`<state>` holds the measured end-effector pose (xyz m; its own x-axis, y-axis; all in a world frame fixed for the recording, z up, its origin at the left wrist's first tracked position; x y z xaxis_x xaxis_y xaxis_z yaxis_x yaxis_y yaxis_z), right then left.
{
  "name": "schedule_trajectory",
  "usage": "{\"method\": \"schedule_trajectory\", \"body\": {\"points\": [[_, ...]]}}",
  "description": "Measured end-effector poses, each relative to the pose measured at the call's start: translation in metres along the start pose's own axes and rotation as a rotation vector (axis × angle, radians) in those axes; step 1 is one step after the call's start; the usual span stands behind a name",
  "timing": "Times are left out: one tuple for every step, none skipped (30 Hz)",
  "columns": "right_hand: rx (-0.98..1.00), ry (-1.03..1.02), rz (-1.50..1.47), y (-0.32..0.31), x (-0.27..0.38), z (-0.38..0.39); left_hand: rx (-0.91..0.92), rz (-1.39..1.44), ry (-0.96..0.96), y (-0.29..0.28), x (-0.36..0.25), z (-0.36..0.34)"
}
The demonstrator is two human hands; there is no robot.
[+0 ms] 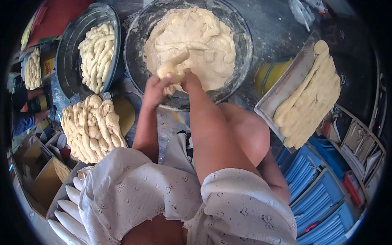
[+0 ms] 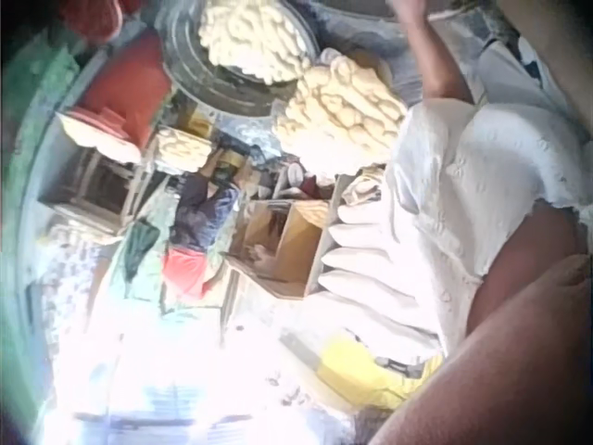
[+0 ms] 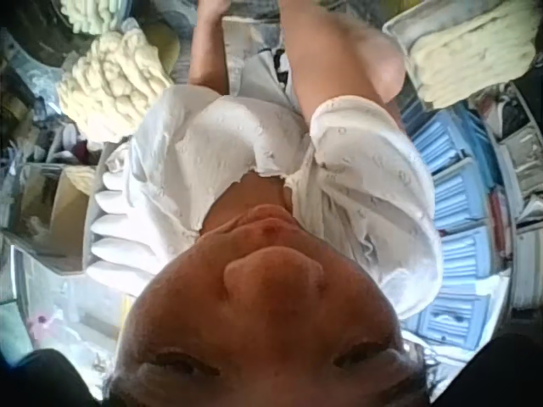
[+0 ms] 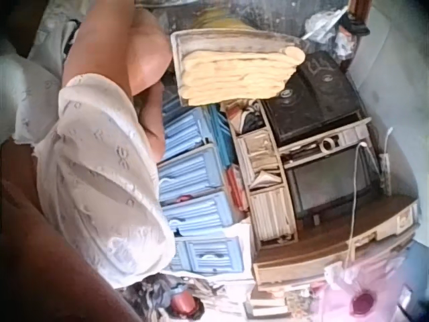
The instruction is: The person kneads and stretches dough in a large bowl by hand, shapes portions of the dough into long strips, and arranges them onto a metal baking tray.
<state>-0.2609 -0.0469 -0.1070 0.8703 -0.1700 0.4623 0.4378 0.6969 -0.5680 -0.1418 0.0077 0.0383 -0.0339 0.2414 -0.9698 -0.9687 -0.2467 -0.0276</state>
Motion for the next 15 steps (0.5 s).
{"method": "schedule_trajectory", "body": {"points": [[0.054, 0.047, -0.119, -0.001, 0.0, 0.006, -0.104, 0.039, -0.044, -0.015, 0.008, 0.006], [0.107, 0.091, -0.237, -0.009, 0.006, 0.016, -0.212, 0.075, -0.083, -0.031, 0.012, 0.012], [0.152, 0.077, -0.255, -0.019, 0.016, 0.028, -0.316, 0.143, -0.095, -0.044, 0.014, 0.018], [0.148, 0.088, -0.257, -0.021, 0.01, 0.024, -0.395, 0.216, -0.101, -0.052, 0.013, 0.019], [0.146, 0.071, -0.316, -0.024, 0.003, 0.018, -0.492, 0.388, -0.109, -0.06, 0.031, 0.019], [0.15, 0.05, -0.375, -0.027, 0.007, 0.018, -0.553, 0.487, -0.101, -0.063, 0.032, 0.02], [0.153, 0.056, -0.377, -0.029, 0.01, 0.021, -0.602, 0.575, -0.094, -0.066, 0.038, 0.023], [0.124, 0.153, -0.442, -0.032, 0.012, 0.022, -0.651, 0.662, -0.085, -0.069, 0.046, 0.027], [0.095, 0.247, -0.503, -0.036, 0.017, 0.026, -0.655, 0.663, -0.087, -0.073, 0.053, 0.032], [0.085, 0.25, -0.505, -0.035, 0.007, 0.019, -0.677, 0.731, -0.068, -0.073, 0.057, 0.034], [0.028, 0.336, -0.59, -0.034, -0.006, 0.008, -0.7, 0.8, -0.048, -0.074, 0.061, 0.034], [-0.016, 0.418, -0.668, -0.037, -0.007, 0.008, -0.706, 0.8, -0.047, -0.077, 0.064, 0.038], [-0.025, 0.488, -0.755, -0.042, -0.011, 0.011, -0.724, 0.809, -0.032, -0.082, 0.066, 0.04], [-0.066, 0.533, -0.849, -0.046, -0.012, 0.011, -0.742, 0.818, -0.015, -0.085, 0.069, 0.042], [-0.1, 0.566, -0.977, -0.049, -0.015, 0.01, -0.75, 0.79, -0.016, -0.085, 0.069, 0.041]]}}
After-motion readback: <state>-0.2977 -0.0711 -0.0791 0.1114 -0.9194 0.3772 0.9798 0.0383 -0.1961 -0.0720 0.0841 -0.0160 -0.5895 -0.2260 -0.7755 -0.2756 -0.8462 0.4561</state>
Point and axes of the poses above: each hand's wrist, its own z-axis away from the middle knuckle, its own y-axis out of the palm, x = y × z, the point moved 1 cm from there along -z, towards the middle knuckle, and after that the axes turned 10 degrees about y, right-handed, at the moved point
